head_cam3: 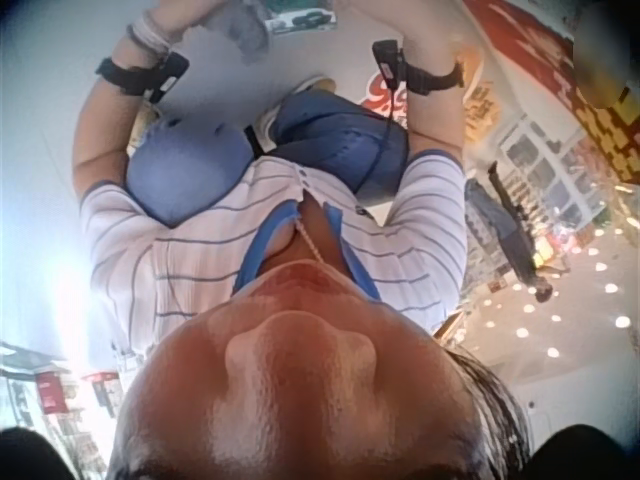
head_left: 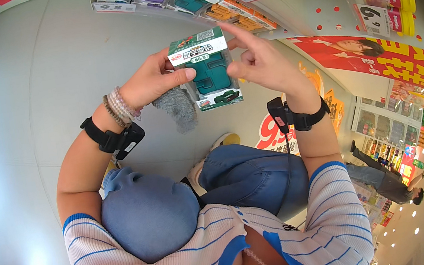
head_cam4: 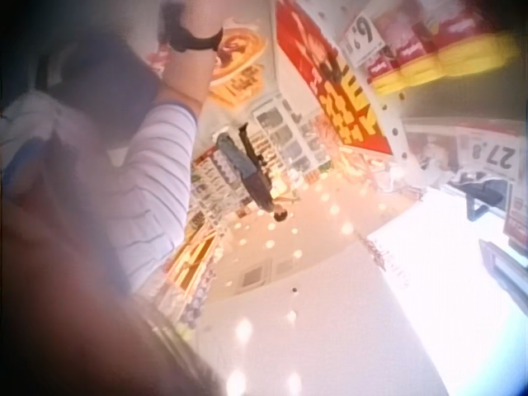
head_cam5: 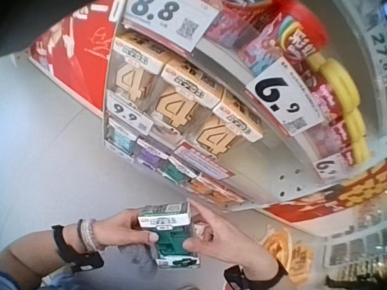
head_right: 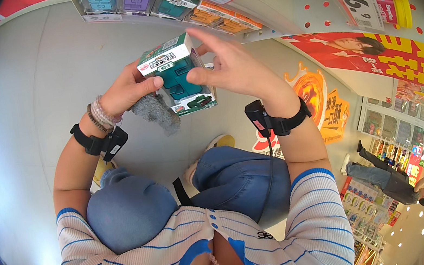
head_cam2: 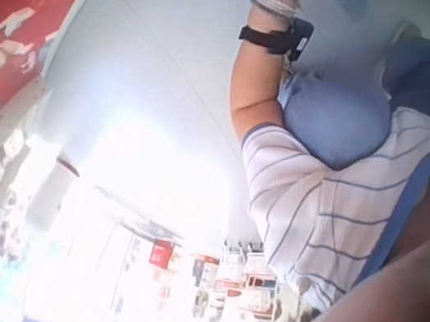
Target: The person kneels in a store aisle and wipes the surfaces of shelves and the sides of a freezer unit using a gray cloth. They handle various packaged items, including instant noodle cups and small boxes, moving them to clean underneath and then placing them back.
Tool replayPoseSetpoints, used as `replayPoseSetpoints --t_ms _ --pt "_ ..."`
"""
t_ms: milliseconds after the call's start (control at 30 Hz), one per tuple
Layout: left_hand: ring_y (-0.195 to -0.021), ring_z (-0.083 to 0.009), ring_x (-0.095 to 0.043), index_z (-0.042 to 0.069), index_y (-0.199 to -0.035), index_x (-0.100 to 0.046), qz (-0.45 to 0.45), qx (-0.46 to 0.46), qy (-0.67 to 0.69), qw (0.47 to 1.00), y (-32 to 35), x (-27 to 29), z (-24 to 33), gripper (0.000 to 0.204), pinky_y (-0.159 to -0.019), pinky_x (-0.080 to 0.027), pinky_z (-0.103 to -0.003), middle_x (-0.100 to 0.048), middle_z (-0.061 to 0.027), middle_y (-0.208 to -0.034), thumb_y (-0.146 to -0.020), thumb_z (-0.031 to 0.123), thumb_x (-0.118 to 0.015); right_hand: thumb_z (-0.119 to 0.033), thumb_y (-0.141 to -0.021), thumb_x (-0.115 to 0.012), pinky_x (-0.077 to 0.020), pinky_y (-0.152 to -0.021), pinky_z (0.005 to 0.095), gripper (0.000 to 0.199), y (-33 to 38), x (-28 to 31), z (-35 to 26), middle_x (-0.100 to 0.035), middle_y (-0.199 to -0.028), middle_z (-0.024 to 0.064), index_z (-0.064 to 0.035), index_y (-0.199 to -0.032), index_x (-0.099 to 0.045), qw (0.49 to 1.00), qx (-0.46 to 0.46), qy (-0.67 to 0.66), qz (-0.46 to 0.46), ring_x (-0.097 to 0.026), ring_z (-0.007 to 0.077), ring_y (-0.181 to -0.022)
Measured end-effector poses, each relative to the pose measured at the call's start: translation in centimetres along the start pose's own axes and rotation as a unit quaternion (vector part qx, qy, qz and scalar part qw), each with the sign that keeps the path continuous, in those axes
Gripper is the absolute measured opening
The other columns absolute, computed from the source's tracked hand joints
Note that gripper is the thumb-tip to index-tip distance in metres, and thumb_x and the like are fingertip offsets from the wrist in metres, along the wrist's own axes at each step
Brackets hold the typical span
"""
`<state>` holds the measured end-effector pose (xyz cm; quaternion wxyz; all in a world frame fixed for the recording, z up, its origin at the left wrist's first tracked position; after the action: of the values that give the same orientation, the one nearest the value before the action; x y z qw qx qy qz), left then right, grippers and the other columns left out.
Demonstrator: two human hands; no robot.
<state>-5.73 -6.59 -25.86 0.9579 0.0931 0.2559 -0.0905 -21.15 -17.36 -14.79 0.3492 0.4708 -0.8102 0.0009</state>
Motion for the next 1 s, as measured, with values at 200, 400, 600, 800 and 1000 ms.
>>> replayPoseSetpoints --t_ms 200,400,600,800,1000 --pt "-0.105 -0.0177 -0.055 0.008 -0.135 -0.045 0.006 -0.114 -0.184 0.976 1.9 -2.2 2.4 0.062 -0.083 -0.048 -0.031 -0.059 -0.0084 -0.112 -0.083 0.031 -0.07 -0.015 -0.072 -0.077 -0.0474 -0.069 0.0256 0.059 4.3 4.6 -4.5 -0.061 -0.099 0.0049 -0.0032 -0.124 -0.05 0.984 0.077 0.019 0.158 -0.058 0.0112 -0.079" --pt "-0.083 -0.0178 -0.058 0.01 -0.129 -0.052 0.014 -0.026 -0.247 0.969 2.5 -1.8 1.7 0.055 -0.072 -0.049 -0.031 -0.061 -0.0081 -0.109 -0.082 0.031 -0.071 -0.003 -0.073 -0.076 -0.0506 -0.082 0.0302 0.057 7.3 9.4 -6.0 -0.057 -0.122 0.0127 -0.0034 -0.122 -0.048 0.846 0.258 0.263 0.386 -0.061 0.0195 -0.101" --pt "-0.071 -0.0192 -0.057 0.008 -0.124 -0.055 -0.021 -0.077 -0.292 0.953 2.9 -1.9 0.4 0.051 -0.066 -0.05 -0.031 -0.062 -0.0093 -0.106 -0.081 0.03 -0.071 -0.007 -0.075 -0.076 -0.0488 -0.072 0.0287 0.051 4.4 9.0 -2.4 -0.057 -0.118 0.0131 -0.0025 -0.119 -0.049 0.804 0.183 0.328 0.462 -0.06 0.0196 -0.091" --pt "-0.066 -0.0184 -0.056 0.007 -0.121 -0.057 -0.034 -0.041 -0.289 0.956 3.0 -1.6 -0.3 0.049 -0.064 -0.049 -0.031 -0.063 -0.0089 -0.102 -0.08 0.029 -0.071 -0.017 -0.087 -0.068 -0.0455 -0.074 0.0234 0.043 1.1 10.8 2.2 -0.058 -0.113 0.007 -0.0014 -0.122 -0.048 0.892 0.151 0.032 0.425 -0.055 0.012 -0.097" --pt "-0.065 -0.017 -0.055 0.007 -0.119 -0.058 -0.022 -0.014 -0.279 0.96 3.0 -1.0 -0.4 0.048 -0.062 -0.049 -0.031 -0.064 -0.0084 -0.1 -0.078 0.028 -0.072 -0.018 -0.089 -0.065 -0.0441 -0.083 0.0248 0.043 -1.3 11.1 2.7 -0.058 -0.116 0.007 -0.0013 -0.124 -0.047 0.909 0.142 -0.056 0.387 -0.053 0.0128 -0.103"
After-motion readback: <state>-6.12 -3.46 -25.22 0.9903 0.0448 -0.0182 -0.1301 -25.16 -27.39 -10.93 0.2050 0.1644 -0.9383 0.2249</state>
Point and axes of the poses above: each hand's wrist, its own y-axis away from the middle knuckle, its own x-axis out of the back of the hand, z = x × y, the point moved 4 cm from there along -y, towards the middle knuckle
